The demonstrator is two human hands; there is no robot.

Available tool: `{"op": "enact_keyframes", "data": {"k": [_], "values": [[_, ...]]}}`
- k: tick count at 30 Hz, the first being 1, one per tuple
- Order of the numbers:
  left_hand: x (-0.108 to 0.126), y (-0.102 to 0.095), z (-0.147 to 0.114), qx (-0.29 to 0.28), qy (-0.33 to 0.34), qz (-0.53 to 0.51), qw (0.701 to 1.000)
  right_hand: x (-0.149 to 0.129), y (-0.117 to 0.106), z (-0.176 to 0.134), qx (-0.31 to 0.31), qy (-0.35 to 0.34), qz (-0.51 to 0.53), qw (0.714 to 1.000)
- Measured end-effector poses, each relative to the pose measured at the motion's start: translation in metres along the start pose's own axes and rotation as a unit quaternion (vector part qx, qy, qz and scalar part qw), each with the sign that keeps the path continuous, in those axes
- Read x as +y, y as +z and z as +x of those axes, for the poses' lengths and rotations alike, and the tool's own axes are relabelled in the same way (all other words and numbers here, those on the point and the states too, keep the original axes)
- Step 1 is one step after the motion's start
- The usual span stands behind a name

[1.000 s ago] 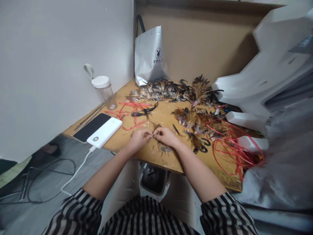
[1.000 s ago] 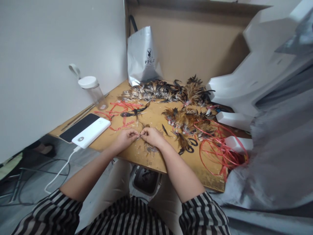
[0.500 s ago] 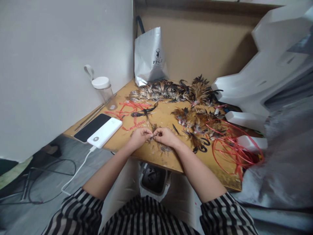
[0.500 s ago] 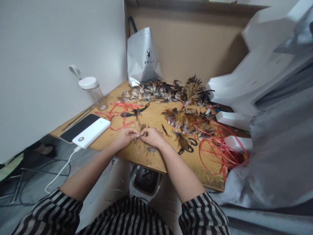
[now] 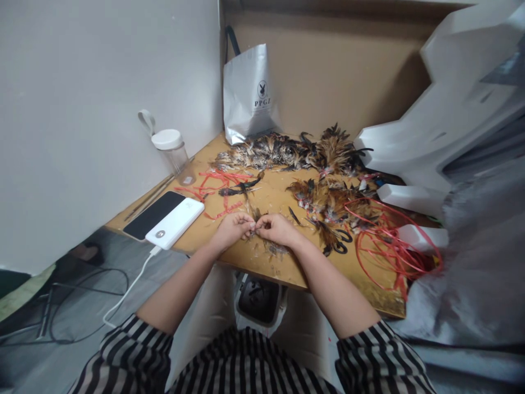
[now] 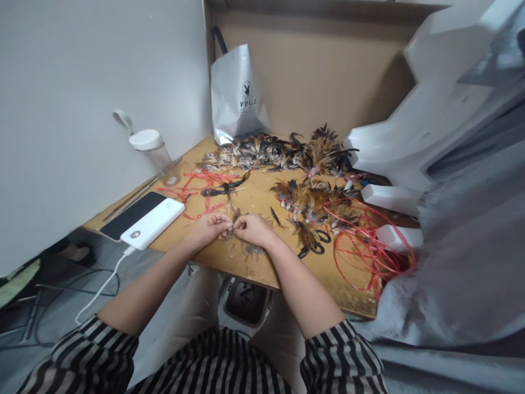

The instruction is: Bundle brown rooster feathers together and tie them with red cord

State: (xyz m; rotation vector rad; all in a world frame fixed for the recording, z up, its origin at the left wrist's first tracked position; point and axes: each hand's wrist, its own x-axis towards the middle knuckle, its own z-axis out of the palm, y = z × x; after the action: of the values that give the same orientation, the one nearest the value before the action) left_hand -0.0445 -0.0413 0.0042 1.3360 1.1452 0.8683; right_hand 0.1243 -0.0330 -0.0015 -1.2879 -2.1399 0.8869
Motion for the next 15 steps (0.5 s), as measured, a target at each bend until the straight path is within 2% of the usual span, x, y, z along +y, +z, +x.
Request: {"op": "enact_keyframes", "data": {"k": [7,15], "values": [[-0.0067,0.0037,0.0011,0.011,0.013,0.002,1.000,-0.0035,-0.0020,-0.0006,0.007,0.014,0.028,0.999],[-0.0068,0.0008,-0.0008,-0.030,0.003,-0.062,0.998,0.0006,-0.0019,0.0004,0.009,0.028,0.081,0.996]]}}
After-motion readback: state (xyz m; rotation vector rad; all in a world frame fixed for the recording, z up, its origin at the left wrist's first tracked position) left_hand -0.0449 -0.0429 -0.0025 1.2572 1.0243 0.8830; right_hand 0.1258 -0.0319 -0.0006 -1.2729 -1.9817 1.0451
